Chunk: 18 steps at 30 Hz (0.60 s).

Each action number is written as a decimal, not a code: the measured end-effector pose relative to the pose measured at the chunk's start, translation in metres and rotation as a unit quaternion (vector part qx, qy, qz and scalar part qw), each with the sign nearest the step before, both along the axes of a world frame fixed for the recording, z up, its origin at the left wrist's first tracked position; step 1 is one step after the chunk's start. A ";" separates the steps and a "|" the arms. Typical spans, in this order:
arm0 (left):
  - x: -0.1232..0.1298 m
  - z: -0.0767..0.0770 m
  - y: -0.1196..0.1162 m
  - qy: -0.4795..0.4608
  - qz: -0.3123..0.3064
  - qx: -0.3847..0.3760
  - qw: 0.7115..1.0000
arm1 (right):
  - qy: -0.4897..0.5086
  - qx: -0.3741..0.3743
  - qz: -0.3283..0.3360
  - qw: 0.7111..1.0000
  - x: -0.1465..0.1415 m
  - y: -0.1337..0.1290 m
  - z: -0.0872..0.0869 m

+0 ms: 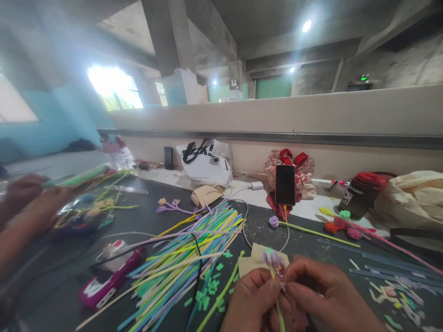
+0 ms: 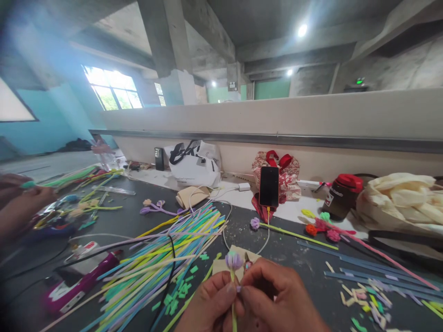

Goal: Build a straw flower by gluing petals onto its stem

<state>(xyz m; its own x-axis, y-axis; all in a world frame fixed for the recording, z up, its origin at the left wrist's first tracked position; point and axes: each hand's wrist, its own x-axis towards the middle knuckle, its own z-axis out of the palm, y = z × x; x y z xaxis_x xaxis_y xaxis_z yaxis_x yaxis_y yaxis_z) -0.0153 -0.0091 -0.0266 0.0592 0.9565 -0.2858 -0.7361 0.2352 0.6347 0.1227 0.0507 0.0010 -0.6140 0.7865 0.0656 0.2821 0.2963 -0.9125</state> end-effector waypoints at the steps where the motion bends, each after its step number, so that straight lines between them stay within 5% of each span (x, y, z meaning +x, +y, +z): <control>1: 0.000 0.000 0.000 -0.003 -0.004 0.001 1.000 | 0.005 -0.019 0.003 1.000 0.000 0.000 0.001; 3: -0.001 0.001 0.001 -0.008 -0.016 0.007 1.000 | -0.001 0.010 0.015 1.000 0.001 0.001 0.004; 8: 0.000 0.000 0.004 -0.021 -0.080 0.012 0.996 | -0.039 0.213 0.097 0.971 0.015 0.006 0.021; 18: 0.002 -0.017 0.007 0.011 -0.140 0.015 0.990 | -0.037 0.166 0.168 0.971 0.026 0.029 0.053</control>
